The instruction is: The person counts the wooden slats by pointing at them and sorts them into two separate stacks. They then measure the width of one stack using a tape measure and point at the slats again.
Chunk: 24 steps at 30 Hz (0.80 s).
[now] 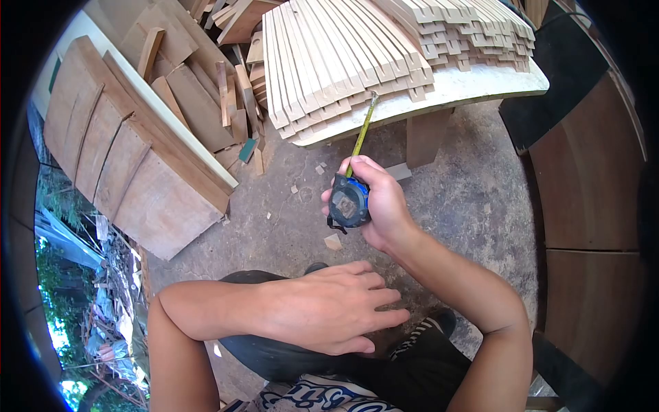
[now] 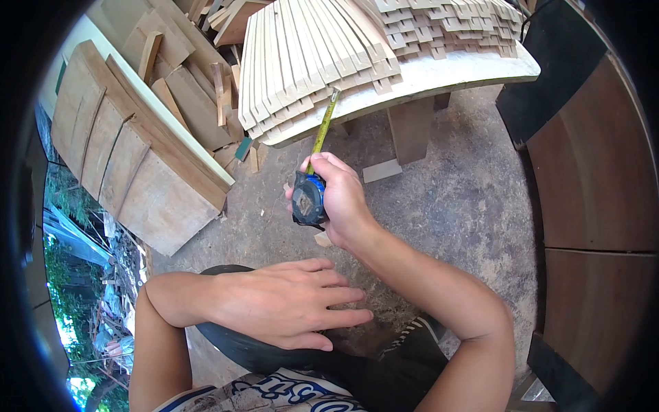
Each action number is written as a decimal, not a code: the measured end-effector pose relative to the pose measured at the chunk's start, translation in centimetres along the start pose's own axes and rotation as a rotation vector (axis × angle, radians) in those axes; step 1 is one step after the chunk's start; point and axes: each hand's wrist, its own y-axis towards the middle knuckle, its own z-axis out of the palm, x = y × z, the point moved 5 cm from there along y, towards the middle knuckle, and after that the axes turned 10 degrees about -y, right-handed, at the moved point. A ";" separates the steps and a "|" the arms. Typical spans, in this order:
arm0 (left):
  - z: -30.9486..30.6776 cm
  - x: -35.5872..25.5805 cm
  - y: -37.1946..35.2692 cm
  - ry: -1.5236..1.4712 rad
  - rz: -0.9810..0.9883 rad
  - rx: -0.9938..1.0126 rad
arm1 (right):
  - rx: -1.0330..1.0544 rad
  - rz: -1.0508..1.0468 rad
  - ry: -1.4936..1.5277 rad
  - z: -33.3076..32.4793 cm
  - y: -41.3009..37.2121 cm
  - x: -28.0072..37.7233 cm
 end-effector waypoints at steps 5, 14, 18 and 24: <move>0.1 0.0 -0.1 -0.004 -0.003 -0.002 | 0.003 0.017 0.027 0.3 -0.5 -0.7; 0.1 -0.1 -0.1 0.013 -0.011 -0.001 | -0.049 0.004 0.025 0.1 -0.5 -0.7; 0.1 -0.1 -0.1 0.013 -0.016 0.011 | -0.059 -0.021 0.071 -0.5 0.0 -0.5; 0.0 -0.1 -0.1 0.010 -0.012 0.007 | -0.083 -0.023 0.057 -0.4 -0.2 0.0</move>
